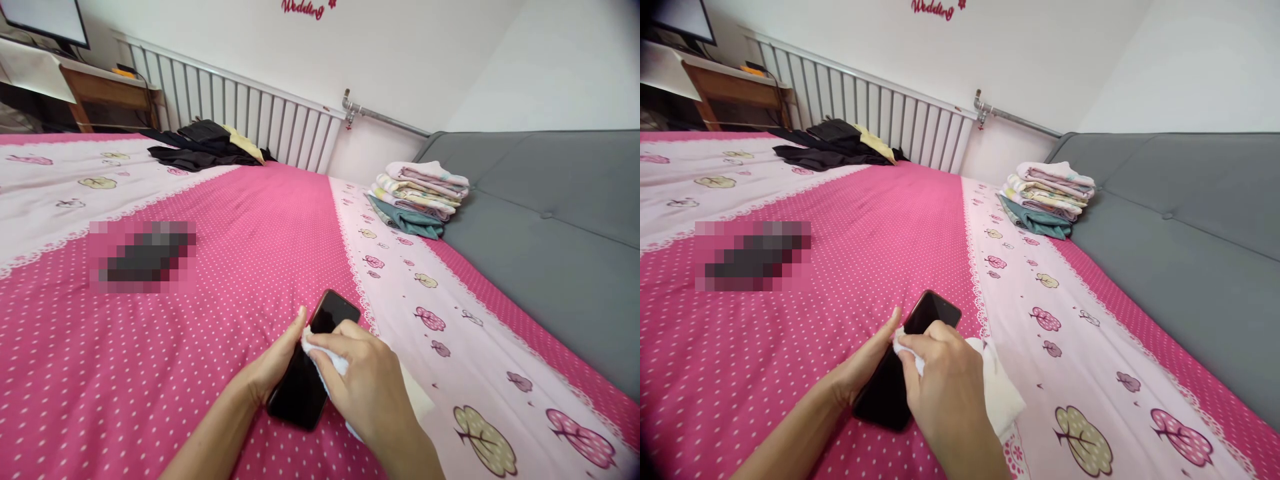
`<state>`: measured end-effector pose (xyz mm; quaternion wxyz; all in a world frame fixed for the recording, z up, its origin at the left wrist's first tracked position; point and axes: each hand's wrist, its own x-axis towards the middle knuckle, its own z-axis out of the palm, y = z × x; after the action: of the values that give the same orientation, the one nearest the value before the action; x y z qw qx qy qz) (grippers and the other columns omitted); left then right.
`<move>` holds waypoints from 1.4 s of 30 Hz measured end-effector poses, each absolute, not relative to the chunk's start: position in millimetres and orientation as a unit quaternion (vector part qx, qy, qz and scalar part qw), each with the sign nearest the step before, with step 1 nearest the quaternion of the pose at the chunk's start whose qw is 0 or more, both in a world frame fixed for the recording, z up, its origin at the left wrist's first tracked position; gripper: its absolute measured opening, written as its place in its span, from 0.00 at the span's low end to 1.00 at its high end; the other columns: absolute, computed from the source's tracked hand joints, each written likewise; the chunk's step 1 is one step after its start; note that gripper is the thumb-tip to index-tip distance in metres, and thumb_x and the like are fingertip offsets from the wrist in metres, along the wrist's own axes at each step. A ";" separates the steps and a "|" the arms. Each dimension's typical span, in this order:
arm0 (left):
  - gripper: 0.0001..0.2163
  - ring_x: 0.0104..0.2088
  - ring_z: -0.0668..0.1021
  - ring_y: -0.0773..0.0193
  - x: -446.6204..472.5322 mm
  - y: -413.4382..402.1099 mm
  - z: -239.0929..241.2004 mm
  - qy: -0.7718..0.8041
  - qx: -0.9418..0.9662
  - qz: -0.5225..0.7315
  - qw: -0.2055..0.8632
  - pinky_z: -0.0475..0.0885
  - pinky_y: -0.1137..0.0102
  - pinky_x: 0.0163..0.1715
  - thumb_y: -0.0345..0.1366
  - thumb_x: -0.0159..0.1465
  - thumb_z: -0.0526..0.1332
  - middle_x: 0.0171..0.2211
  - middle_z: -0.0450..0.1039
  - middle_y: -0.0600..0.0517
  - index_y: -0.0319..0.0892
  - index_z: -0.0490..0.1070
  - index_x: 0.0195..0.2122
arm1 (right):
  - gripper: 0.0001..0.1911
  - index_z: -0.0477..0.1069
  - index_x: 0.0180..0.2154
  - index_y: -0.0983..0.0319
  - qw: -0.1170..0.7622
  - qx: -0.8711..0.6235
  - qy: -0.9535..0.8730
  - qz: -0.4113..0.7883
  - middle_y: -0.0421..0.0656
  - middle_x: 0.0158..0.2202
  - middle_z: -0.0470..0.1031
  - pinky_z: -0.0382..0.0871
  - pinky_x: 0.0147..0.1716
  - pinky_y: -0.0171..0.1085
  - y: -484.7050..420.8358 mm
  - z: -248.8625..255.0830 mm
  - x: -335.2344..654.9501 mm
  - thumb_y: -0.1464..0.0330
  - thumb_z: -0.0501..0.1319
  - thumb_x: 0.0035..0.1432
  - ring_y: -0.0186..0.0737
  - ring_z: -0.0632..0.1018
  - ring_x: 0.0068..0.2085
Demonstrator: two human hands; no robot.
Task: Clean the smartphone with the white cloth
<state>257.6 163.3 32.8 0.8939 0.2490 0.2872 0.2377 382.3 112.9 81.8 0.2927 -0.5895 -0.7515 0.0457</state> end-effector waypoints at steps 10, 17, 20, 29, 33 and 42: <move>0.35 0.21 0.76 0.63 254.4 167.4 33.2 0.271 0.234 0.237 0.903 0.66 0.72 0.23 0.65 0.55 0.51 0.17 0.71 0.49 0.32 0.75 0.35 | 0.13 0.79 0.36 0.49 0.225 -0.561 -0.793 0.079 0.37 0.26 0.73 0.62 0.25 0.32 101.8 81.4 370.4 0.72 0.64 0.52 0.34 0.74 0.26; 0.36 0.26 0.78 0.59 255.9 165.2 34.3 0.252 0.239 0.242 0.906 0.69 0.69 0.29 0.64 0.56 0.49 0.24 0.76 0.43 0.31 0.74 0.40 | 0.11 0.79 0.39 0.52 0.330 -0.604 -0.726 0.012 0.38 0.26 0.72 0.64 0.26 0.32 112.2 79.4 375.1 0.70 0.59 0.57 0.34 0.74 0.26; 0.37 0.25 0.77 0.59 257.0 163.1 34.0 0.258 0.250 0.226 0.905 0.69 0.68 0.30 0.65 0.56 0.47 0.26 0.76 0.43 0.32 0.75 0.39 | 0.11 0.79 0.40 0.54 0.371 -0.615 -0.694 -0.034 0.39 0.27 0.72 0.65 0.27 0.32 118.7 78.1 379.7 0.68 0.58 0.59 0.34 0.74 0.27; 0.41 0.25 0.76 0.61 257.5 163.2 28.6 0.274 0.287 0.177 0.900 0.71 0.68 0.30 0.69 0.52 0.45 0.27 0.75 0.40 0.29 0.75 0.32 | 0.12 0.78 0.42 0.56 0.429 -0.618 -0.650 -0.113 0.39 0.25 0.70 0.64 0.26 0.31 130.2 73.1 392.3 0.65 0.57 0.61 0.32 0.73 0.27; 0.42 0.26 0.77 0.61 256.6 164.1 28.9 0.263 0.292 0.181 0.902 0.70 0.67 0.32 0.69 0.52 0.46 0.28 0.74 0.41 0.28 0.75 0.34 | 0.12 0.78 0.41 0.56 0.419 -0.630 -0.642 -0.121 0.40 0.26 0.71 0.63 0.24 0.31 131.8 73.9 397.9 0.64 0.58 0.60 0.32 0.72 0.26; 0.41 0.29 0.78 0.58 249.4 170.0 30.4 0.222 0.253 0.215 0.917 0.71 0.65 0.34 0.68 0.54 0.46 0.31 0.76 0.38 0.28 0.74 0.38 | 0.13 0.79 0.39 0.55 0.392 -0.663 -0.625 -0.128 0.41 0.26 0.73 0.60 0.22 0.33 130.5 78.8 403.5 0.62 0.57 0.60 0.35 0.73 0.25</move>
<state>249.4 170.0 30.4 0.9168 0.2529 0.2224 0.2147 403.5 130.5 78.8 0.3915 -0.6628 -0.6252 -0.1283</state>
